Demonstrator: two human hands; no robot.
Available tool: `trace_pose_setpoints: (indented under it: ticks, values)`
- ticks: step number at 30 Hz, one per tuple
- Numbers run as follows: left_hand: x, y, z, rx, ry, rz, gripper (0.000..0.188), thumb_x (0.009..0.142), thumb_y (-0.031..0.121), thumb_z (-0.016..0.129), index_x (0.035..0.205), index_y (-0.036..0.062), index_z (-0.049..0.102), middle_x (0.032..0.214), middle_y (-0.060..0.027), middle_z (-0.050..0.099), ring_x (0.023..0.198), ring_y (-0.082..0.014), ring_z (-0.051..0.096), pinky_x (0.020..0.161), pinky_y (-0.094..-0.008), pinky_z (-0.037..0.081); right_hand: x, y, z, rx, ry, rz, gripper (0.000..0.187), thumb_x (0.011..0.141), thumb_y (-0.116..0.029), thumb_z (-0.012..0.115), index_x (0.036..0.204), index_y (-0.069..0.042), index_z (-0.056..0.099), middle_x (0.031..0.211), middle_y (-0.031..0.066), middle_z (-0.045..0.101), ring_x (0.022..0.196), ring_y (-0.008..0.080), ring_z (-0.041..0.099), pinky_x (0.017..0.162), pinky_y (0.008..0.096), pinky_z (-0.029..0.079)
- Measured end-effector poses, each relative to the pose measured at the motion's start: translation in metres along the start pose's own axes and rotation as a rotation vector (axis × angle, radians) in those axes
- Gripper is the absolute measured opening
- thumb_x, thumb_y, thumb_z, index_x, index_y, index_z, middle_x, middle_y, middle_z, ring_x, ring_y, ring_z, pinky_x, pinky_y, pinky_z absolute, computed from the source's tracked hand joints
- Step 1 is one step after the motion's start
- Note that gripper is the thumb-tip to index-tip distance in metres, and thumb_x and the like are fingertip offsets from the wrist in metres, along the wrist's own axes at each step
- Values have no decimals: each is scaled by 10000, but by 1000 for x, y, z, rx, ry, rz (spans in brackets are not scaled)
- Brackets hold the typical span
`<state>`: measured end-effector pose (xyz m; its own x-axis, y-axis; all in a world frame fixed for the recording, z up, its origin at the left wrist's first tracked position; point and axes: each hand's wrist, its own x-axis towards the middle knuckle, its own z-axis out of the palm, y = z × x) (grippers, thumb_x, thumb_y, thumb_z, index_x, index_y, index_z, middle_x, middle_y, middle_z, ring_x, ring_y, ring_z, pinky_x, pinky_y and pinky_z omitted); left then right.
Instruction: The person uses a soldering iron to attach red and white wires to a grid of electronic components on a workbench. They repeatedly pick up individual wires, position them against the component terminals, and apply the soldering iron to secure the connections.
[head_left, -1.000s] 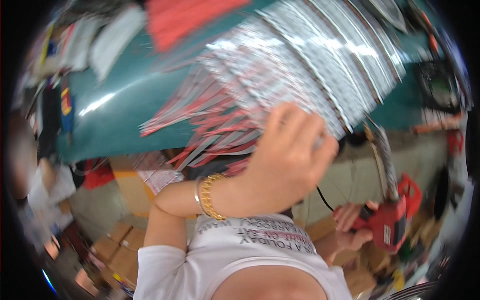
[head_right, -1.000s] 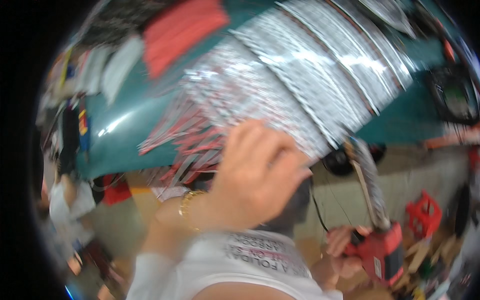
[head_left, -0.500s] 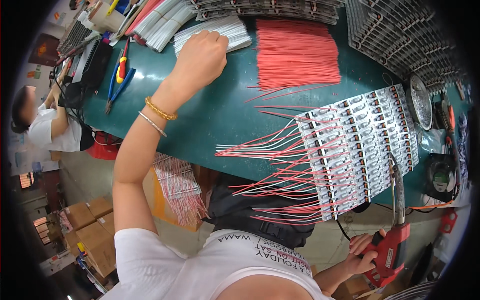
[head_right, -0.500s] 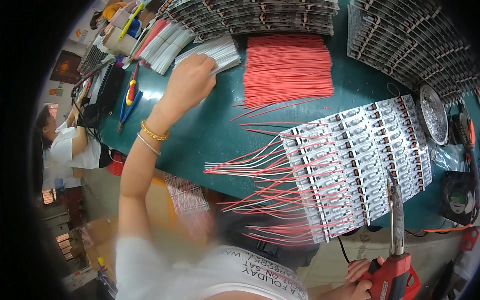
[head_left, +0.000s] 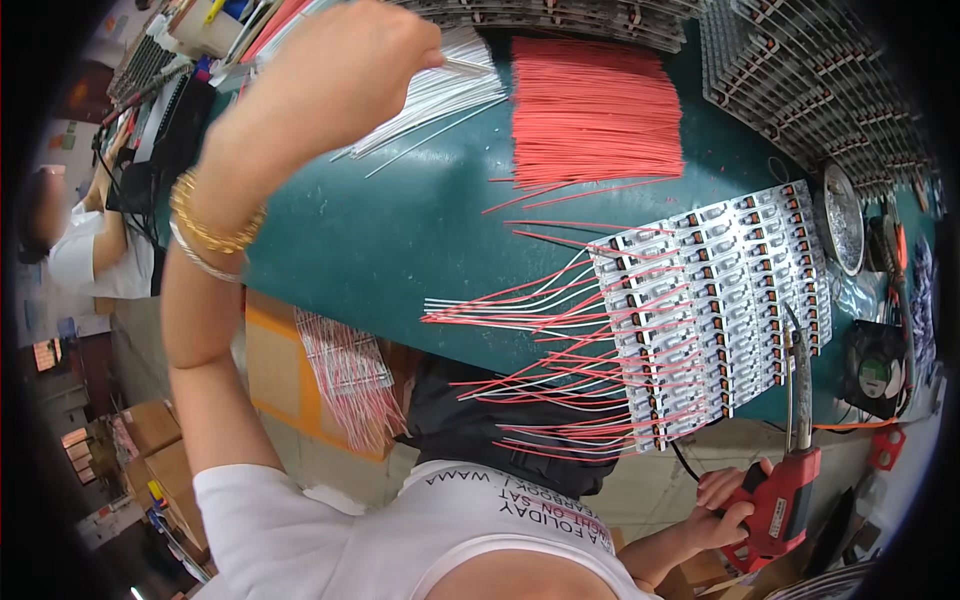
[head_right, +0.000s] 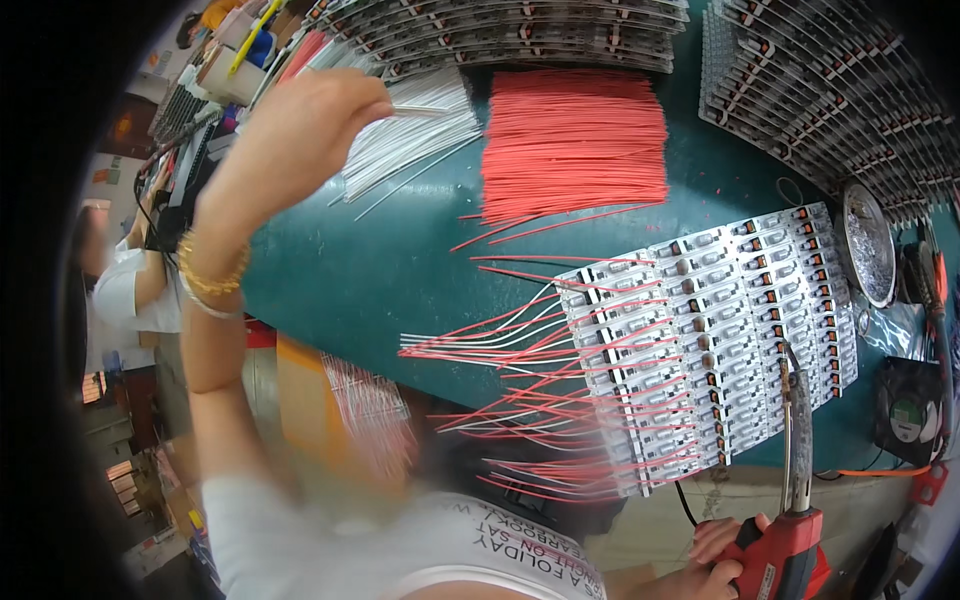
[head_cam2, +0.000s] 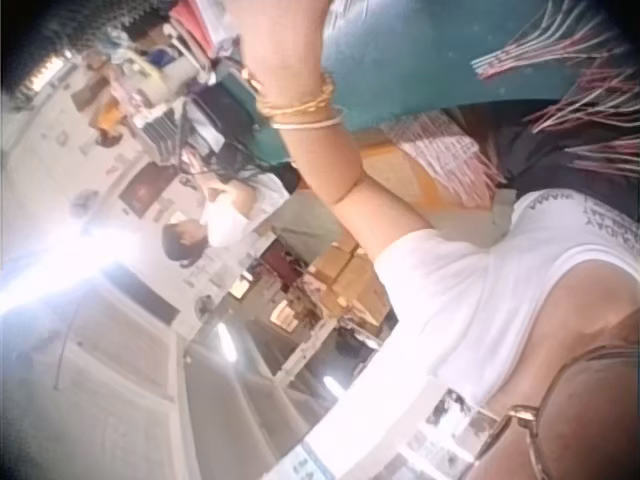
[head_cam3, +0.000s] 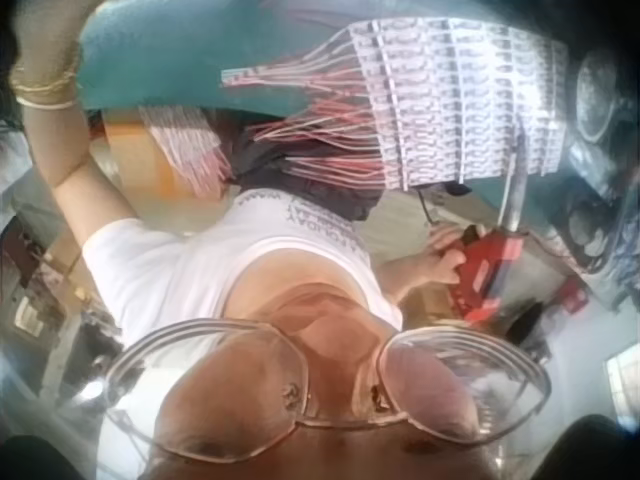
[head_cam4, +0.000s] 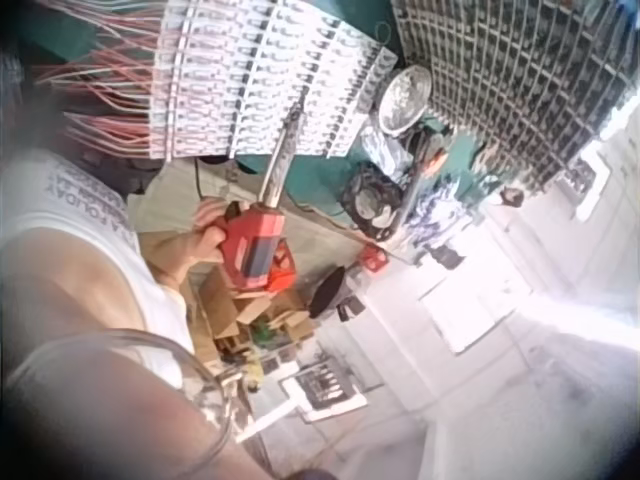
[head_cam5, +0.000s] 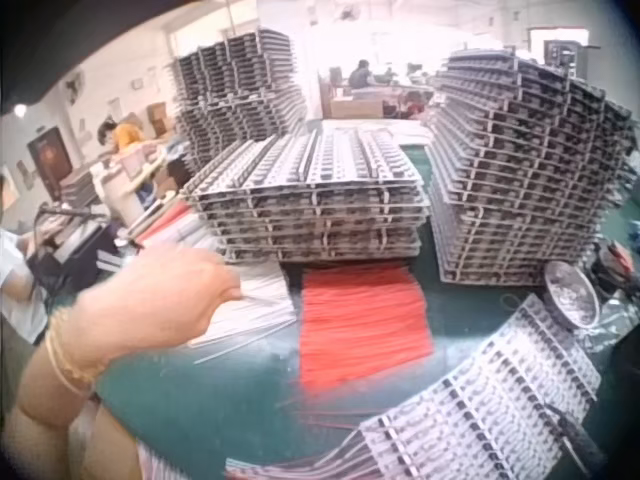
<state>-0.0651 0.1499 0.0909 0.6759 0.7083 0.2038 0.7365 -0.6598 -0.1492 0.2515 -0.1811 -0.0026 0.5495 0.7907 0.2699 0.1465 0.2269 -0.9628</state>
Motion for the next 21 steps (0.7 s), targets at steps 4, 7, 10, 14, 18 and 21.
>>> trace_pose_setpoints:
  ticks: [4, 7, 10, 14, 18, 21]
  values:
    - [20, 20, -28, 285, -371, 97, 76, 753, 28, 585, 755, -6, 653, 721, -168, 610, 739, -334, 608, 658, -394, 486, -2, 2, -3, 11, 23, 23, 630, 914, -413, 513, 1269, 72, 327, 492, 11, 375, 392, 109, 355, 439, 253, 362]
    - [19, 37, -16, 352, -474, 167, 46, 656, -5, 592, 663, -1, 638, 677, -173, 613, 703, -309, 629, 628, -378, 505, -4, 3, -8, 14, -22, 36, 629, 914, -415, 511, 1269, 70, 328, 495, 13, 377, 395, 110, 361, 436, 254, 360]
    - [19, 36, 10, 351, -464, 235, 28, 650, -1, 594, 637, 7, 617, 657, -169, 610, 667, -311, 627, 607, -379, 504, -5, 6, -14, 36, -47, 15, 627, 912, -420, 512, 1265, 68, 337, 497, 10, 379, 398, 108, 368, 434, 252, 356]
    - [20, 38, 14, 277, -461, 217, 53, 710, 38, 609, 673, 2, 622, 662, -158, 616, 660, -316, 622, 593, -383, 492, -5, 4, -12, 16, 14, 10, 627, 905, -424, 524, 1256, 67, 356, 497, 4, 380, 401, 105, 376, 433, 248, 352]
    - [18, 39, 13, 12, -313, 127, 109, 774, 82, 621, 720, -12, 608, 630, -140, 601, 607, -267, 613, 563, -344, 468, 5, 6, -19, -8, -18, 24, 651, 893, -440, 537, 1249, 76, 363, 496, 3, 387, 407, 107, 387, 437, 244, 357]
    - [27, 71, 17, -468, -170, 26, 105, 805, 69, 622, 761, -23, 594, 608, -95, 591, 544, -165, 582, 520, -278, 441, 27, 14, -33, 16, -63, 5, 706, 860, -447, 580, 1279, 68, 338, 502, 24, 445, 402, 144, 438, 445, 288, 394]
